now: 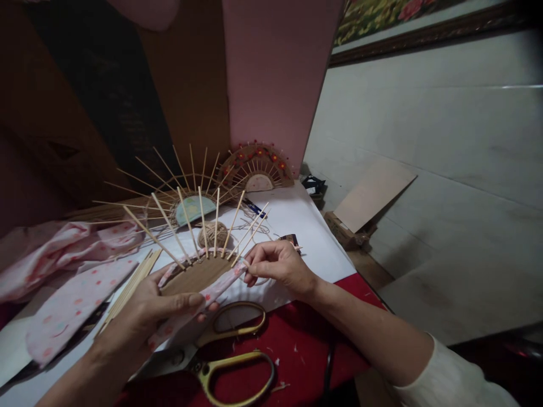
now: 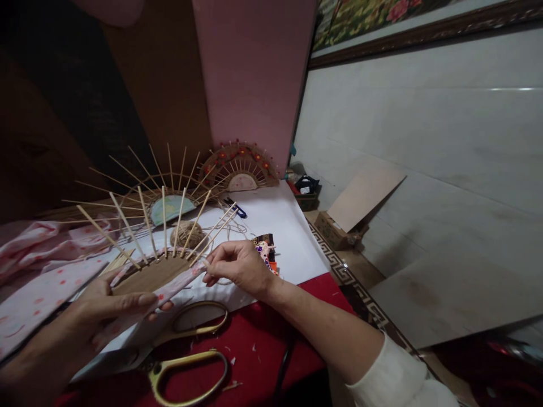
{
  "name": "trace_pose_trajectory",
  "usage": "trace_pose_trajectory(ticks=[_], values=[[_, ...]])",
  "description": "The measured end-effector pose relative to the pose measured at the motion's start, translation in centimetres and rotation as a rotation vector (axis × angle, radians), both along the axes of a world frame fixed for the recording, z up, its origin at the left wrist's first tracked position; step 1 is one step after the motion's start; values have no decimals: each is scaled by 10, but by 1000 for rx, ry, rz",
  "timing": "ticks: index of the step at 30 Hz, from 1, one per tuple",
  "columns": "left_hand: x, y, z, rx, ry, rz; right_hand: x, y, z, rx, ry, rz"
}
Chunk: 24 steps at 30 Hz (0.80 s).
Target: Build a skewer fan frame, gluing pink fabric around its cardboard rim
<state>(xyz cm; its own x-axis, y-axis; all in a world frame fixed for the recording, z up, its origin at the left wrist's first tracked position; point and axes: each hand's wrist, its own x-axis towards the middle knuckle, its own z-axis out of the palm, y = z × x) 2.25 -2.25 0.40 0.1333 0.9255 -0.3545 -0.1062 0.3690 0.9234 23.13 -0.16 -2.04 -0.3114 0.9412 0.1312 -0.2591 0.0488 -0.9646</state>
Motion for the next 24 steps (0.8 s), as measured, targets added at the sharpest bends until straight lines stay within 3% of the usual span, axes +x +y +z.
trace_pose_trajectory(ticks=[12,16,24], values=[[7,-1,3,-46,-105,-47,3,12,-10,-274,107,137],[6,-1,0,-103,-74,-4,5,12,-9,-323,122,184],[5,-2,-2,-82,5,-46,9,16,-11,-354,130,268]])
